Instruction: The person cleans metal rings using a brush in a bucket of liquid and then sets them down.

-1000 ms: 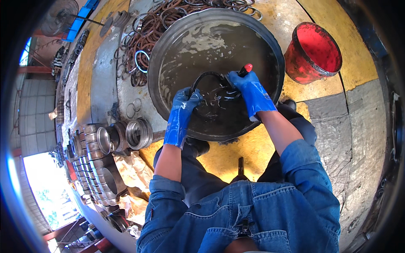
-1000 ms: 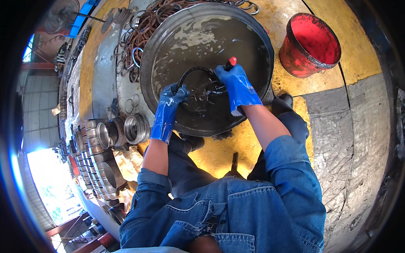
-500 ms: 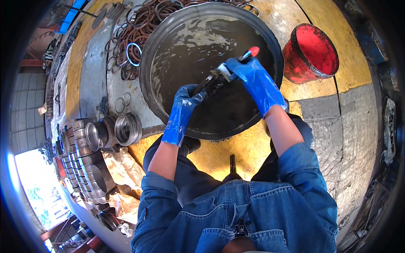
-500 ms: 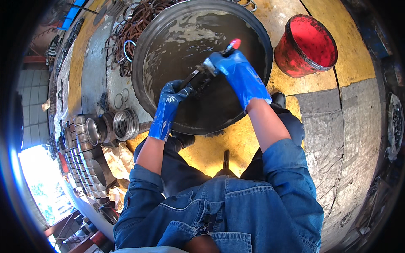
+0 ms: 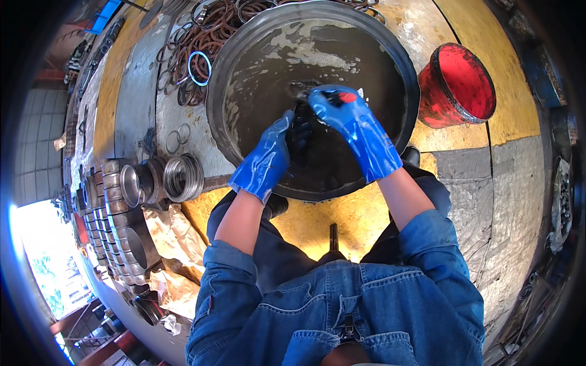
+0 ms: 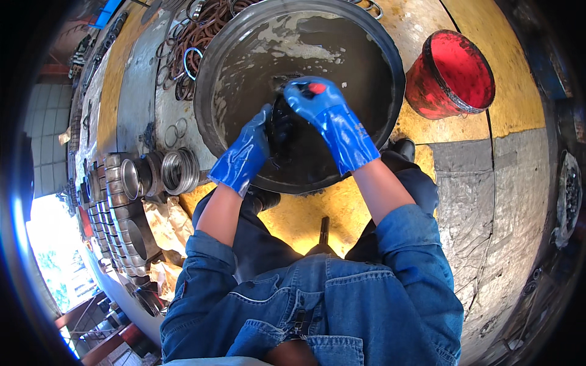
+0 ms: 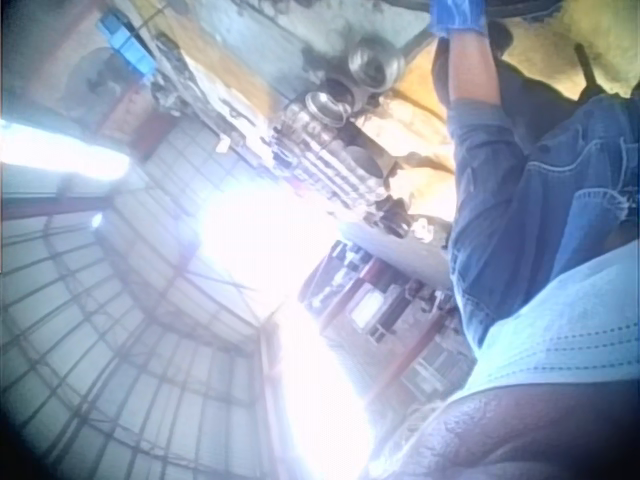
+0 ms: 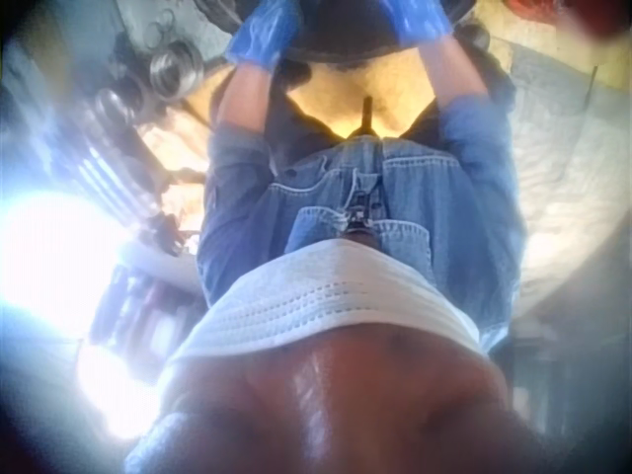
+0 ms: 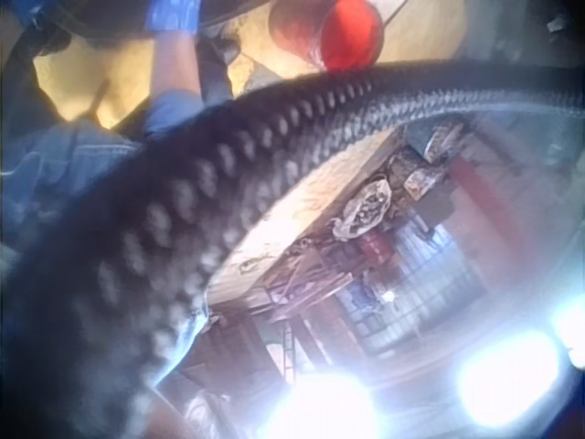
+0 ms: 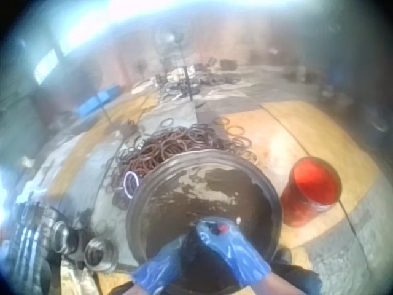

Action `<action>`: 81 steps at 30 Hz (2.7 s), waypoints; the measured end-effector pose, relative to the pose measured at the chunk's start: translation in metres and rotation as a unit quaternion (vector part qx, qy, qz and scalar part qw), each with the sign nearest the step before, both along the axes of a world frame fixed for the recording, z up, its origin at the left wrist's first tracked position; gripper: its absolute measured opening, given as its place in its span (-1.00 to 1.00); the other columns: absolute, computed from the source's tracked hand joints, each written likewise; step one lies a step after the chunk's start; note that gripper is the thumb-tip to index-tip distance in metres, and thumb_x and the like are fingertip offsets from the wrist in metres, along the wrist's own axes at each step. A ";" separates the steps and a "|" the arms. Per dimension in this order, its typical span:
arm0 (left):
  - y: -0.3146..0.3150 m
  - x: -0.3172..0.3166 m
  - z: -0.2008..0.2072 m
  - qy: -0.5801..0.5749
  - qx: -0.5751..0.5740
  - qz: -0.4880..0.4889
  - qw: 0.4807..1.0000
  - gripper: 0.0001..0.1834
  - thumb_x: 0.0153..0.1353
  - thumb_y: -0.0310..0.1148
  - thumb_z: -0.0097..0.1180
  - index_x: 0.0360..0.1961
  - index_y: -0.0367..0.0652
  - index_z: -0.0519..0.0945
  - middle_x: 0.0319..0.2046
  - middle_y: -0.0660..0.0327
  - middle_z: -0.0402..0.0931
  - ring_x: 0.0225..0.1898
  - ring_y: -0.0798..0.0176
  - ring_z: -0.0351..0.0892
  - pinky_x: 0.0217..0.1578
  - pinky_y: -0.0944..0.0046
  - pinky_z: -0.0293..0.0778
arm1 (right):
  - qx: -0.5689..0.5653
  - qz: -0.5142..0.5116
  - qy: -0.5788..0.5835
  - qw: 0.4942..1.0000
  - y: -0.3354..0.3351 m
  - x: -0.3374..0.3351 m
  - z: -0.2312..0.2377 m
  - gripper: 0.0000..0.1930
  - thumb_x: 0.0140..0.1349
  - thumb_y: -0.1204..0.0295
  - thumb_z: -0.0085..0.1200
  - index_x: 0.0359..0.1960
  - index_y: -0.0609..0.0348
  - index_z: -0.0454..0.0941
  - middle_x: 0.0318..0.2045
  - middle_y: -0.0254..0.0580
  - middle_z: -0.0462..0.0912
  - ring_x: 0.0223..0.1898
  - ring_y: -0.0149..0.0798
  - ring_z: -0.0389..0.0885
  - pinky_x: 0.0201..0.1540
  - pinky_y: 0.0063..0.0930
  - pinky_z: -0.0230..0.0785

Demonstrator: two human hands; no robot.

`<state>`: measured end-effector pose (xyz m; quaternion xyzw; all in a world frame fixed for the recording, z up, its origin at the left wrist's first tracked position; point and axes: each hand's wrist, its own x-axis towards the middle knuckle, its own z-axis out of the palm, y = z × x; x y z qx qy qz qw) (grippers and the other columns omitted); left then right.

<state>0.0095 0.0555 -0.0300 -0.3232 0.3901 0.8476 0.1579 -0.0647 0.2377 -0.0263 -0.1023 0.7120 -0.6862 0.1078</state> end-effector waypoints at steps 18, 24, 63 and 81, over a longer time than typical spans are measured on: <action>-0.017 0.007 0.011 0.067 -0.112 -0.050 0.990 -0.73 0.40 -0.42 0.06 0.05 -0.28 0.61 -0.26 0.10 0.70 -0.42 0.35 0.63 -0.45 0.41 0.49 | 0.370 0.398 0.242 0.804 0.017 0.079 0.013 -0.73 0.25 0.29 0.16 -0.02 -0.11 0.69 -0.22 -0.13 0.74 -0.22 0.00 0.75 -0.20 -0.12 0.61; -0.012 0.003 -0.001 0.080 -0.249 -0.071 0.963 -0.66 0.44 -0.29 0.09 0.11 -0.29 0.57 -0.17 0.12 0.72 -0.21 0.30 0.68 -0.19 0.36 0.55 | 0.438 0.280 0.105 0.848 0.035 0.057 -0.016 -0.73 0.19 0.13 0.23 -0.12 -0.14 0.75 -0.15 -0.07 0.76 -0.10 0.14 0.71 -0.03 -0.09 0.57; -0.037 -0.011 0.021 0.090 -0.149 0.149 0.973 -0.60 0.48 -0.03 0.07 0.12 -0.09 0.58 -0.50 0.43 0.45 -0.65 0.50 0.21 -0.61 0.40 0.13 | -0.033 -0.041 -0.247 0.967 -0.003 0.043 0.002 -0.67 0.20 0.19 0.22 -0.31 0.27 0.74 -0.46 -0.24 0.72 -0.40 -0.40 0.64 -0.27 -0.44 0.46; -0.012 0.004 0.057 0.070 -0.232 -0.057 0.968 -0.66 0.43 -0.14 0.18 0.06 -0.11 0.67 -0.44 0.38 0.59 -0.56 0.55 0.33 -0.54 0.52 0.24 | 0.328 0.077 0.506 0.794 0.008 0.018 0.008 -0.51 0.28 0.45 0.11 0.27 -0.12 0.49 0.12 -0.02 0.67 -0.21 0.01 0.77 -0.20 -0.22 0.64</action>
